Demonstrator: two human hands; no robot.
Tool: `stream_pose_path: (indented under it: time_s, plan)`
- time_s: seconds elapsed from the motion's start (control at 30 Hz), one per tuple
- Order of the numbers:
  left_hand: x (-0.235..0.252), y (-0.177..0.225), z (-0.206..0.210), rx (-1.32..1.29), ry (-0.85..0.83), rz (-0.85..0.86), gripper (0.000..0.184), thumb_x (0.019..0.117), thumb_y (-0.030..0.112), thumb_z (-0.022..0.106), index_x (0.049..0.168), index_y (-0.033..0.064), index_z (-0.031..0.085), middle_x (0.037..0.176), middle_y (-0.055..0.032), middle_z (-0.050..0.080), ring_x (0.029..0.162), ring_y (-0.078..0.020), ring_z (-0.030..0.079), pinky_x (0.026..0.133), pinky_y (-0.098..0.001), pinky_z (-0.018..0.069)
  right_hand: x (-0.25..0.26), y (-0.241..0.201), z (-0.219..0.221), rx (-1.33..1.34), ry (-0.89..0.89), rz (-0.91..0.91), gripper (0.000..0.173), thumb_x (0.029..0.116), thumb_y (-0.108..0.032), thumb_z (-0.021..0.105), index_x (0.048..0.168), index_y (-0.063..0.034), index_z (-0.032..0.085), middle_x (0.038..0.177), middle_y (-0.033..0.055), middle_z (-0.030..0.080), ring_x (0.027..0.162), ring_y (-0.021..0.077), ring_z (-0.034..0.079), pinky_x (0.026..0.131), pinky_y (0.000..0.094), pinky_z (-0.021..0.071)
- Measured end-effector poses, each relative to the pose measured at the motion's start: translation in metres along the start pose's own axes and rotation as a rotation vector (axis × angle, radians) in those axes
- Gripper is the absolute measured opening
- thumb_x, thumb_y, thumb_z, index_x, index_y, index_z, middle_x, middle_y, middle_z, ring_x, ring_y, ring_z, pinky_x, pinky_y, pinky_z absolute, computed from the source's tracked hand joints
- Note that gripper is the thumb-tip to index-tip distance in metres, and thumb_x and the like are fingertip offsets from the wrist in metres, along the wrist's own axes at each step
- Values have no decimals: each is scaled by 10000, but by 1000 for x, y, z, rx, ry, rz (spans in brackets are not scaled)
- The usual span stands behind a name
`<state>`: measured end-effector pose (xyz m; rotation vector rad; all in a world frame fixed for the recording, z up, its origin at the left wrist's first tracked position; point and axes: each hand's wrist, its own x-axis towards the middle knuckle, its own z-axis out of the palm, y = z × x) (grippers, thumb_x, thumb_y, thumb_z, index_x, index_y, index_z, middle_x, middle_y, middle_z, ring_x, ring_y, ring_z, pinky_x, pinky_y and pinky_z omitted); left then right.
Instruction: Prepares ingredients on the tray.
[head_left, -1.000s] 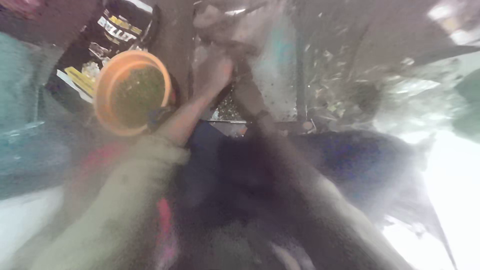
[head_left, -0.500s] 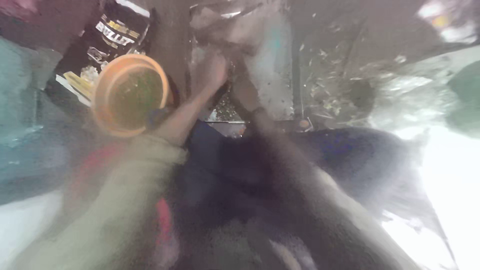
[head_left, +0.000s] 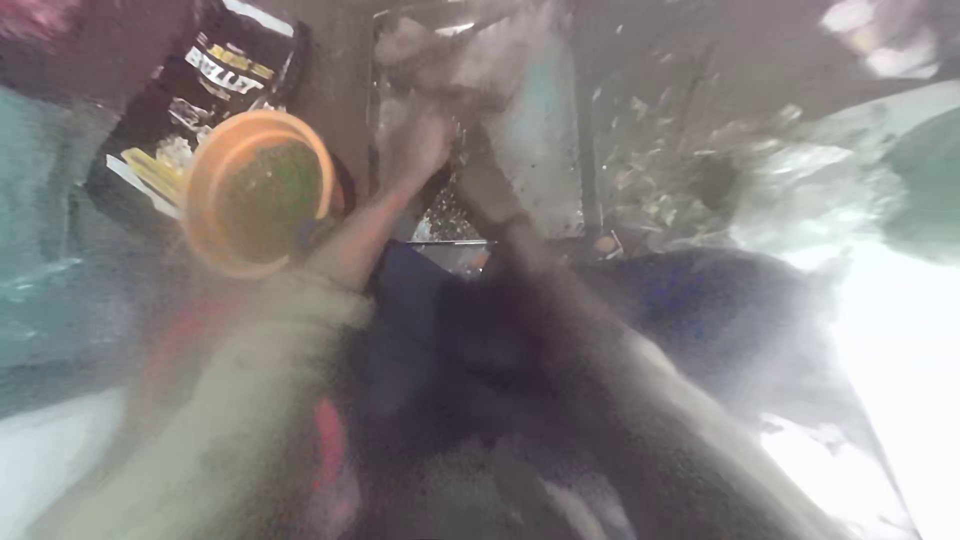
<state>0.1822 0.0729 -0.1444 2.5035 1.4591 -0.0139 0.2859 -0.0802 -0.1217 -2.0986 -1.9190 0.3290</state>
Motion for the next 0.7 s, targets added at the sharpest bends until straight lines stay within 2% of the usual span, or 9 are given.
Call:
stream_pose_path:
  time_s: [0.03,0.07,0.13,0.2,0.3,0.47,0.57,0.63,0.7]
  plan:
    - [0,1,-1,-12,-14,-6,235,965,160,630,1150,79,751,1259,-181,703,1231,-376,645,1050,-597,511,10,6,16,102,-117,55,348,1045,-261,490,1062,21,693,1027,235,708,916,406,717,712,593,592]
    - [2,0,0,-14,-13,-7,231,957,154,635,1142,86,754,1255,-172,707,1222,-370,654,1038,-600,520,21,6,17,170,-315,181,354,1047,-284,521,1121,28,670,1103,245,691,1008,416,699,792,611,577]
    - [4,-2,2,-6,-11,3,207,945,150,641,1104,94,761,1215,-168,719,1184,-368,672,1007,-599,536,32,2,15,225,-495,387,459,1037,-336,541,1330,17,552,1235,263,653,1111,430,676,866,632,556]
    - [2,1,-5,-7,-38,-2,190,963,142,628,1090,77,754,1192,-186,717,1171,-381,673,1005,-599,534,32,2,20,234,-486,414,491,1026,-362,554,1341,13,530,1225,259,654,1096,427,684,850,635,562]
    - [1,1,-6,-25,-22,24,209,995,176,603,1073,63,760,1166,-179,729,1166,-366,675,1032,-577,520,37,10,36,234,-422,341,399,1000,-331,583,1162,30,639,1129,249,688,1039,421,696,811,635,567]
    - [-1,-13,8,-32,56,33,195,966,207,636,1083,123,766,1161,-115,741,1144,-309,693,1013,-556,543,42,-7,30,102,-415,340,328,1020,-226,532,1206,26,630,1201,253,678,1054,426,701,793,617,575]
    - [-1,-18,12,-90,89,76,192,958,187,672,1085,84,774,1184,-127,735,1166,-320,681,1045,-551,527,40,-7,28,109,-399,332,358,1016,-228,565,1227,57,619,1208,271,673,1067,444,695,810,634,570]
    - [-12,-20,11,-94,194,202,211,983,190,629,1060,60,776,1149,-155,736,1134,-333,689,1038,-527,537,41,-6,29,122,-404,354,390,1020,-228,558,1293,48,577,1233,270,666,1084,439,694,827,631,573]
    - [-57,6,-26,28,455,387,335,1003,207,519,919,18,782,941,-189,753,919,-316,735,904,-411,587,43,-4,32,114,-411,341,362,1024,-227,554,1263,39,605,1232,264,670,1081,436,695,818,630,574]
